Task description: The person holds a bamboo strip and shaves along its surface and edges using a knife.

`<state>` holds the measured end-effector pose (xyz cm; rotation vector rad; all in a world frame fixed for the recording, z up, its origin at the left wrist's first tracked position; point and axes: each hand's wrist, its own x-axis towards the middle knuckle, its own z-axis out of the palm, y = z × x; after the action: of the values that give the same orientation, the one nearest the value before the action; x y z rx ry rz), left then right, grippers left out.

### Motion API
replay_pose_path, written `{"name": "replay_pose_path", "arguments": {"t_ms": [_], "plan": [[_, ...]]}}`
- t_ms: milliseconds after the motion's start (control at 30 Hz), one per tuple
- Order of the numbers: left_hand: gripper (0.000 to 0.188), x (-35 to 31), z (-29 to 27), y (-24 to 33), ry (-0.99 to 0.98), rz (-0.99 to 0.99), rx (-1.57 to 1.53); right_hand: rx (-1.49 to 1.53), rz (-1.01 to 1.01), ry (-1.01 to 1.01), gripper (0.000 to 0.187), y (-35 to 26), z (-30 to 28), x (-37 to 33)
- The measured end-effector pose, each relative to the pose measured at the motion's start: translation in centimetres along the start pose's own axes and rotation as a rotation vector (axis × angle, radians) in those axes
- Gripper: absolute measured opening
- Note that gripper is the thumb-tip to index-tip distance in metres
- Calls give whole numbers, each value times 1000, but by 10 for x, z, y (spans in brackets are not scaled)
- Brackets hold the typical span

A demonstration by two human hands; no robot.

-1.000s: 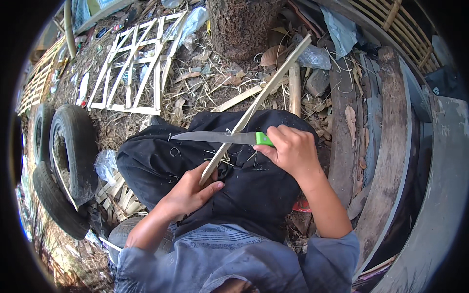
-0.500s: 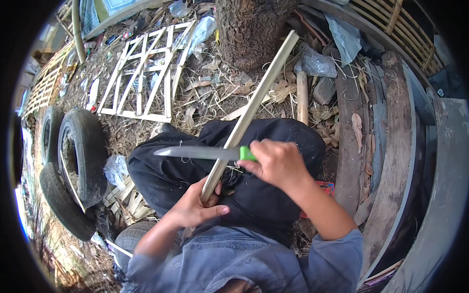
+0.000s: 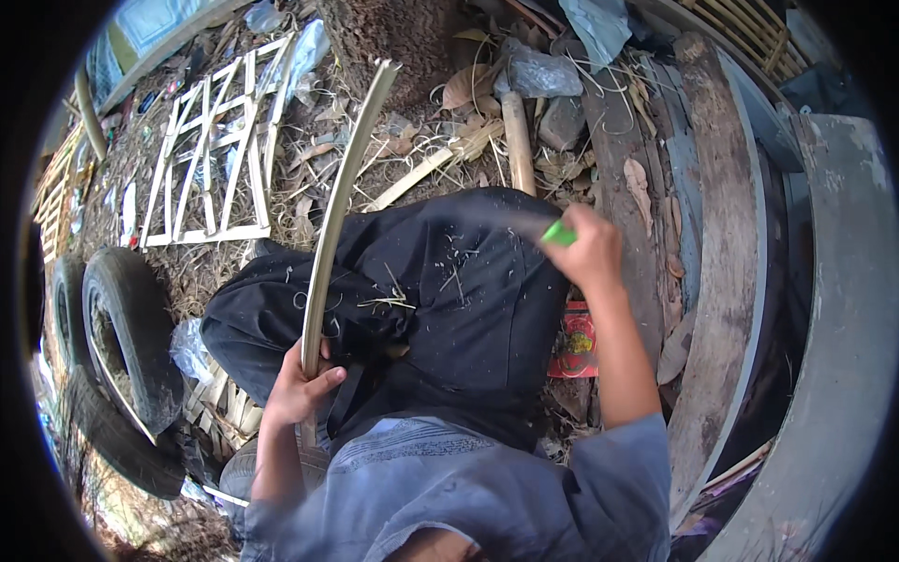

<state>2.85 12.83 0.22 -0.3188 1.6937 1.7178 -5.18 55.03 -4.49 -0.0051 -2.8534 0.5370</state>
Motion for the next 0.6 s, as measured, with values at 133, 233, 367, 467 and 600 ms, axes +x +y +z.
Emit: {"name": "replay_pose_path", "arguments": {"t_ms": [133,233,367,467,600], "plan": [[33,0,-1,4,-64,0,23,249,477,213,46,55,2,24],[33,3,3,7,-30,-18,-27,381,63,83,45,0,-3,4],[32,3,17,8,-164,-35,-108,176,470,-78,48,28,1,42],[30,7,23,14,-260,-14,57,62,135,253,47,38,-14,54],[28,18,27,14,-316,-127,-182,588,82,-164,38,-69,-32,19]]}}
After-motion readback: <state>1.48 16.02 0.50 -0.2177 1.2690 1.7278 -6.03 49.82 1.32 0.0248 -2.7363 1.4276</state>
